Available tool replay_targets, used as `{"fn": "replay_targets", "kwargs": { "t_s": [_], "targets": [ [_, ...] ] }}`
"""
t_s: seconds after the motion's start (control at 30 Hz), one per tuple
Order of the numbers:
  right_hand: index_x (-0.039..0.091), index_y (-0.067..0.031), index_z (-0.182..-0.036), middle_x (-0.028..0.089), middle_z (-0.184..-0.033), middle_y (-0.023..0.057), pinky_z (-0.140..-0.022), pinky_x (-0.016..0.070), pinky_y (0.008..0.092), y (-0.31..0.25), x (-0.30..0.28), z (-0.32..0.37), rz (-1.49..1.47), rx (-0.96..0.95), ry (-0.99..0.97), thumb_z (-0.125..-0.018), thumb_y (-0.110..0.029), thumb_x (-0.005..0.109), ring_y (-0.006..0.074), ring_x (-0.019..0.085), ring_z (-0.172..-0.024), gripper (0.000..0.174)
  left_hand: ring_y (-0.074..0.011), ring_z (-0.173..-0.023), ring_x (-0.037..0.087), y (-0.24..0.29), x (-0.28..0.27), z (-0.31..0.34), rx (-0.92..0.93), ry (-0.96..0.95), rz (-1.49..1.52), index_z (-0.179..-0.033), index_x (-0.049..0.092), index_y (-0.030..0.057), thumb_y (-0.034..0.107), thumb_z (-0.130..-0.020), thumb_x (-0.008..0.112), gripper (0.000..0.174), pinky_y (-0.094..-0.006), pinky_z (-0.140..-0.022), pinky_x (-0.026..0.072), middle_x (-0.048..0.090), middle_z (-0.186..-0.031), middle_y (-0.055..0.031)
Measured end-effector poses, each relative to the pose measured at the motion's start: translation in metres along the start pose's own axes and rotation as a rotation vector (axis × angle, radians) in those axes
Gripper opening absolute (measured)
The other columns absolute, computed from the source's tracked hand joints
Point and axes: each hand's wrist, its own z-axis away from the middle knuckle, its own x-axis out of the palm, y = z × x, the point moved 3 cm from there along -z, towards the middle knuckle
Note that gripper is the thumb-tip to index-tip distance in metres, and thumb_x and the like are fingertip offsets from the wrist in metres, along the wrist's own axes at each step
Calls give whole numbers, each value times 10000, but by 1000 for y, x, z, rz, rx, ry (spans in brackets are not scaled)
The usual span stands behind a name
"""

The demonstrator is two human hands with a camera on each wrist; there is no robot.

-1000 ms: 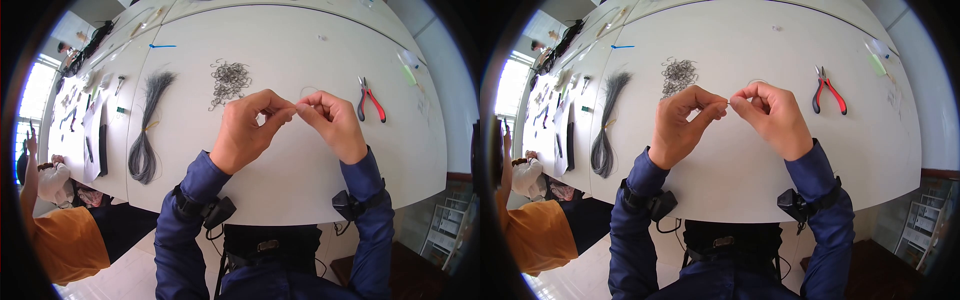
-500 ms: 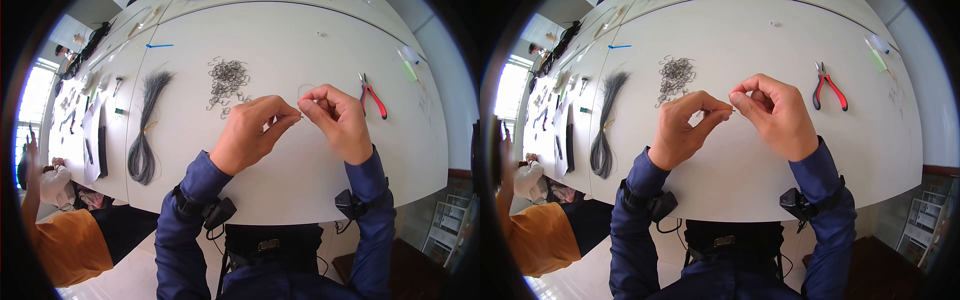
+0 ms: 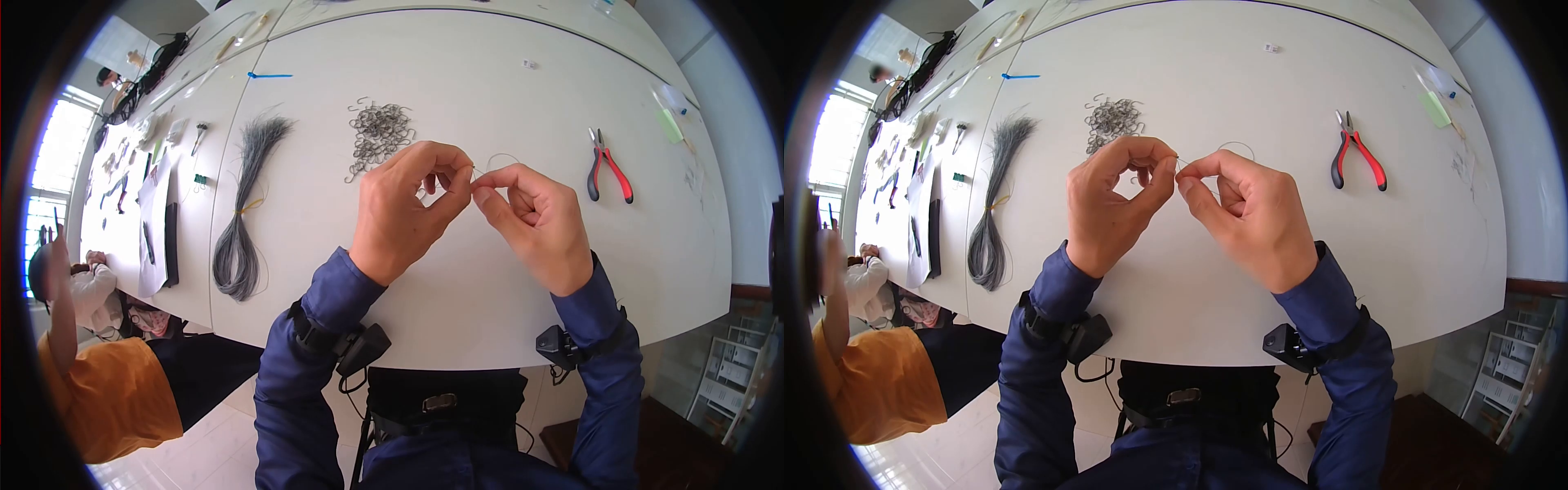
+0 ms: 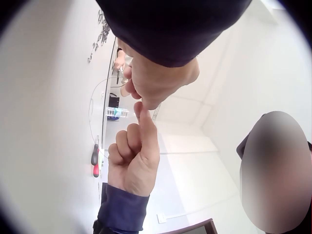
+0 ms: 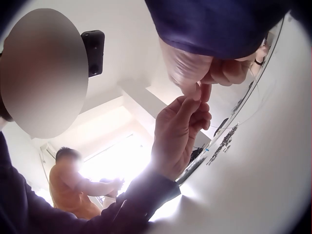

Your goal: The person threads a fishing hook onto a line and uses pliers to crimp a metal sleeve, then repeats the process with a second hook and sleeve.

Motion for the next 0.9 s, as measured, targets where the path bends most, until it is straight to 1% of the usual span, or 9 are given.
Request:
{"fn": "replay_targets", "kwargs": {
  "t_s": [0.03,0.17,0.27,0.37,0.43,0.47,0.67,0.77,0.9],
  "targets": [
    [680,18,-1005,365,-529,-89,-486,237,245,-1,0,1,4,-4,19,-964,-193,686,1,294,-513,215,-92,-683,580,0,0,0,9,4,-9,-883,678,10,-15,-834,735,79,-242,-646,500,708,-821,-18],
    [673,24,-1003,410,-510,-86,-485,229,245,-1,-1,-2,-155,86,13,-986,-246,657,-3,303,-496,270,-107,-671,588,2,1,0,62,-5,-47,-885,682,22,-11,-825,737,87,-248,-633,501,706,-812,-19],
    [673,24,-991,423,-515,-91,-486,224,242,4,-1,-3,-189,127,-1,-988,-261,654,-6,305,-498,286,-155,-691,659,4,3,1,107,-51,-71,-899,660,50,23,-849,731,90,-279,-608,515,677,-789,-41],
    [675,17,-980,443,-535,-96,-490,219,237,6,-3,-3,-246,180,12,-980,-247,665,-9,307,-511,264,-167,-694,664,4,3,1,115,-89,-70,-920,675,50,28,-855,731,89,-283,-613,521,677,-788,-55],
    [676,12,-973,455,-551,-99,-493,217,232,7,-4,-4,-304,193,26,-975,-233,672,-12,308,-522,245,-141,-670,628,4,4,0,111,-93,-70,-919,698,37,25,-847,749,89,-268,-624,518,702,-800,-44],
    [677,10,-971,458,-556,-99,-494,217,230,8,-5,-4,-306,190,25,-973,-227,673,-13,308,-525,237,-128,-658,610,4,5,0,109,-96,-69,-918,710,30,23,-843,758,90,-260,-629,516,715,-806,-38],
    [676,8,-964,448,-562,-103,-500,222,224,10,-4,-5,-287,179,41,-969,-208,675,-12,302,-527,216,-125,-664,636,6,1,-3,74,-130,-28,-924,724,21,41,-865,755,70,-256,-650,528,736,-821,-59],
    [676,8,-962,440,-561,-104,-502,223,226,9,-4,-5,-280,171,44,-970,-211,673,-11,299,-527,219,-184,-669,658,3,2,-2,71,-145,-12,-942,707,36,51,-878,736,72,-288,-608,519,703,-792,-73],
    [676,7,-959,434,-559,-105,-505,228,227,9,-5,-5,-286,162,43,-970,-209,672,-12,300,-530,217,-178,-652,649,-4,4,0,47,-130,27,-948,713,34,67,-881,748,83,-289,-596,517,715,-811,-75]
  ]
}}
